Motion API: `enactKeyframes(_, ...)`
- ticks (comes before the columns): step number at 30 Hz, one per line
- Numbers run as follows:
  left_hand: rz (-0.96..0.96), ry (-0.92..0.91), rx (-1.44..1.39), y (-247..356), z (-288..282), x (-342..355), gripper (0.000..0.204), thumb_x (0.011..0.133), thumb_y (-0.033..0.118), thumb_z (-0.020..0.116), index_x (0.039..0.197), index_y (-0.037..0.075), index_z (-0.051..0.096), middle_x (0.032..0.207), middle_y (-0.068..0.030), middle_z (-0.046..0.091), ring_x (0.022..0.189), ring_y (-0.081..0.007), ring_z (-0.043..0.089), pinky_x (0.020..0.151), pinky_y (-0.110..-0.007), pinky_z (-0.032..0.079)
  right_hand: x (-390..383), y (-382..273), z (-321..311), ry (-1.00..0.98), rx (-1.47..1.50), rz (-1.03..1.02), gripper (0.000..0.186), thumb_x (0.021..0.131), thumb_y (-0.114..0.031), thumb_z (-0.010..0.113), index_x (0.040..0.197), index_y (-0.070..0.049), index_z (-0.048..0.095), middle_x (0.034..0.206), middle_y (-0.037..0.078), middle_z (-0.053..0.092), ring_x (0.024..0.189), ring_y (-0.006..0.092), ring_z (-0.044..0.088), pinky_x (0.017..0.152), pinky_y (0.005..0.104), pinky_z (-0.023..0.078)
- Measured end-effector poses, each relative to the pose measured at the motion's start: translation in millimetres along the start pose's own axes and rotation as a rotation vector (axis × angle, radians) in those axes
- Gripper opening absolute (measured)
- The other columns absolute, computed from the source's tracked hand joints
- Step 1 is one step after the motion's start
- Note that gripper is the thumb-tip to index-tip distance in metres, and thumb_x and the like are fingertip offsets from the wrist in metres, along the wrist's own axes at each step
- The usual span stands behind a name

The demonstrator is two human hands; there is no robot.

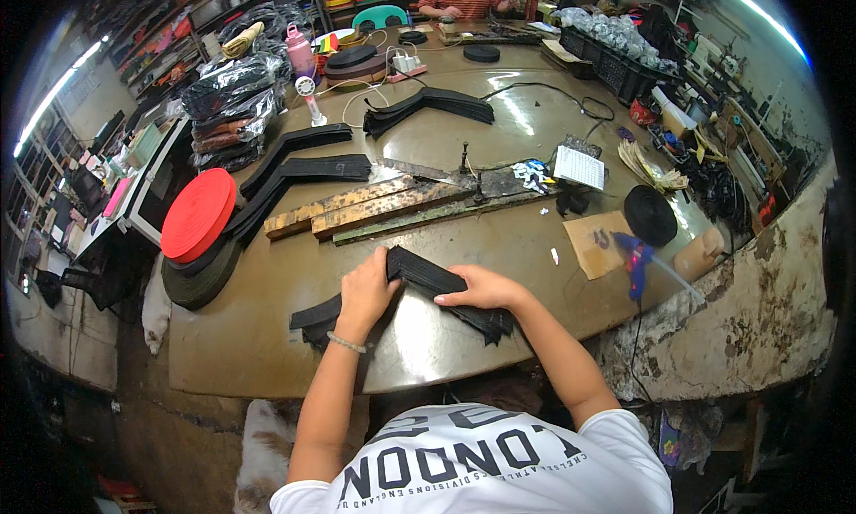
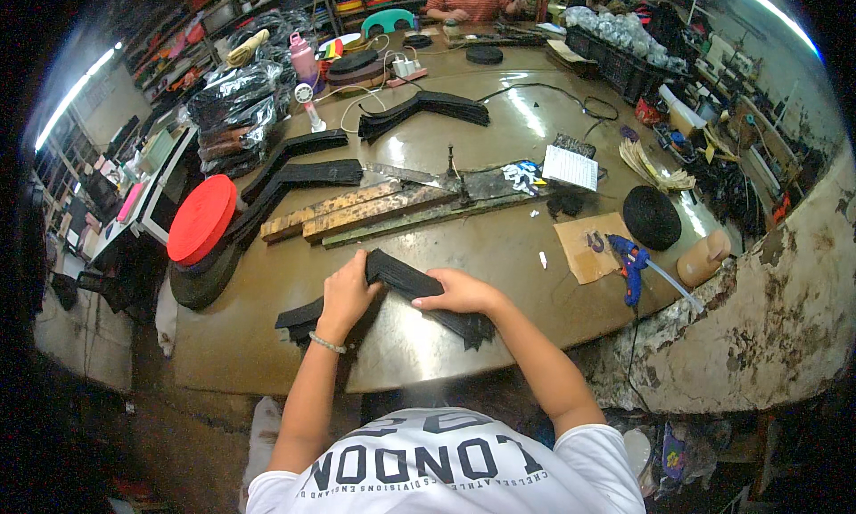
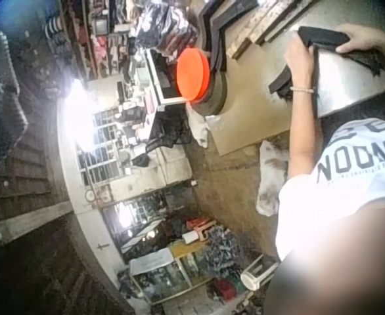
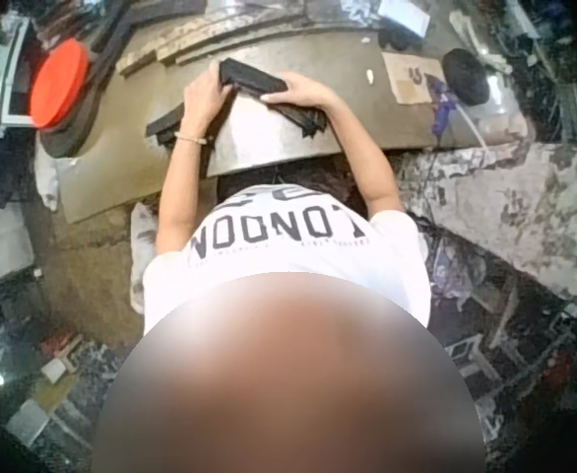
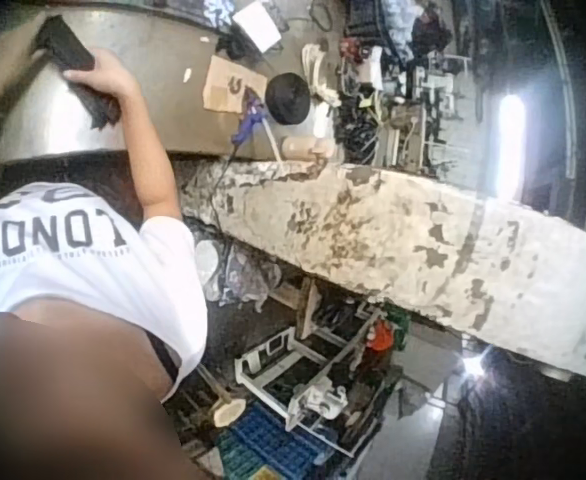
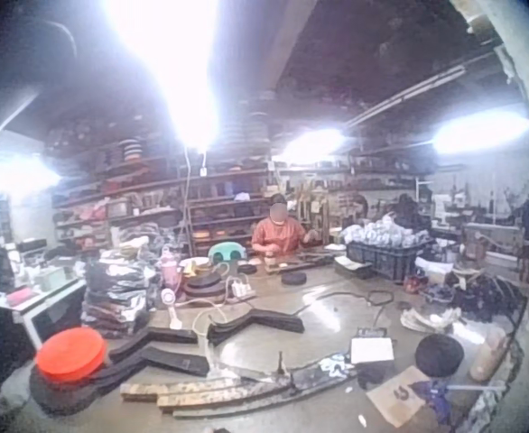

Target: The person cuts strips from a roll of green fabric using a handheld cutting tool on a metal worktable. They repeatedly measure, cut, and stack the resulting strips while a small dog remains on the floor nearby.

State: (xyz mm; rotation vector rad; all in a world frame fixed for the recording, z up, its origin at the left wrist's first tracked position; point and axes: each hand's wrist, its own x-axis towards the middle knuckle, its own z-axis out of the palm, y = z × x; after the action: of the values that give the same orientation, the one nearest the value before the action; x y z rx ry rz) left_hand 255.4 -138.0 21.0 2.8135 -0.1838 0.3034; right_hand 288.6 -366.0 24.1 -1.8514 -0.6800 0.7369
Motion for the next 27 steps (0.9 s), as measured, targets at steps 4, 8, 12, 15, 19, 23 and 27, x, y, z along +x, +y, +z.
enactKeyframes(4,0.090,0.077,0.064,3.1,-22.2,36.1,0.052,0.072,0.018,0.074,0.112,0.005,0.044,0.092,-0.0161,0.063,0.084,-0.0364,0.062,0.067,-0.044,0.050,-14.3,-15.7,-38.3,0.148,-0.133,-0.078,0.058,0.076,-0.042,0.075,0.107,0.003,0.059,0.096,0.011,0.062,0.087,0.0179,0.057,0.081,0.0302,0.046)
enactKeyframes(8,0.215,0.257,0.141,15.8,-62.1,122.3,0.045,0.074,0.022,0.072,0.104,0.004,0.044,0.087,-0.0148,0.062,0.077,-0.0344,0.064,0.064,-0.043,0.051,-16.8,-57.1,-120.6,0.315,-0.263,-0.107,0.056,0.072,-0.040,0.078,0.107,0.000,0.060,0.090,0.009,0.061,0.084,0.0162,0.057,0.075,0.0278,0.045)
enactKeyframes(12,0.216,0.224,0.195,32.1,-89.7,236.8,0.050,0.078,0.026,0.068,0.116,0.005,0.042,0.094,-0.0182,0.064,0.086,-0.0362,0.063,0.070,-0.045,0.050,15.2,-89.4,-222.5,0.458,-0.197,-0.022,0.058,0.068,-0.032,0.083,0.110,0.000,0.058,0.091,0.008,0.065,0.078,0.0148,0.059,0.072,0.0288,0.047)
enactKeyframes(15,0.313,0.284,0.259,24.6,-81.7,306.1,0.053,0.079,0.031,0.066,0.119,0.005,0.043,0.097,-0.0195,0.064,0.092,-0.0354,0.062,0.076,-0.046,0.050,61.6,-83.4,-291.0,0.504,-0.280,0.014,0.071,0.064,-0.034,0.085,0.118,0.002,0.056,0.102,0.013,0.065,0.089,0.0192,0.061,0.079,0.0299,0.048)
enactKeyframes(19,0.120,-0.018,0.304,-15.0,-20.0,353.7,0.059,0.076,0.041,0.067,0.118,0.005,0.046,0.097,-0.0173,0.066,0.090,-0.0348,0.065,0.076,-0.049,0.051,122.2,-27.0,-348.8,0.441,-0.396,0.212,0.082,0.061,-0.041,0.084,0.125,0.001,0.055,0.116,0.015,0.062,0.102,0.0239,0.060,0.089,0.0329,0.046)
enactKeyframes(23,0.011,-0.314,0.188,-48.5,59.9,357.5,0.072,0.079,0.057,0.061,0.126,0.006,0.043,0.108,-0.0231,0.061,0.103,-0.0378,0.061,0.086,-0.048,0.049,187.9,52.6,-344.0,0.357,-0.478,0.413,0.081,0.052,-0.042,0.088,0.121,-0.009,0.061,0.123,0.013,0.060,0.114,0.0270,0.056,0.098,0.0356,0.042)
enactKeyframes(27,0.024,-0.328,0.210,-68.2,86.6,356.0,0.086,0.082,0.063,0.053,0.144,0.012,0.025,0.131,-0.0313,0.039,0.117,-0.0474,0.046,0.094,-0.050,0.043,219.5,106.6,-341.7,0.308,-0.593,0.386,0.079,0.063,-0.050,0.080,0.129,-0.013,0.055,0.135,0.012,0.050,0.123,0.0268,0.049,0.103,0.0375,0.038)
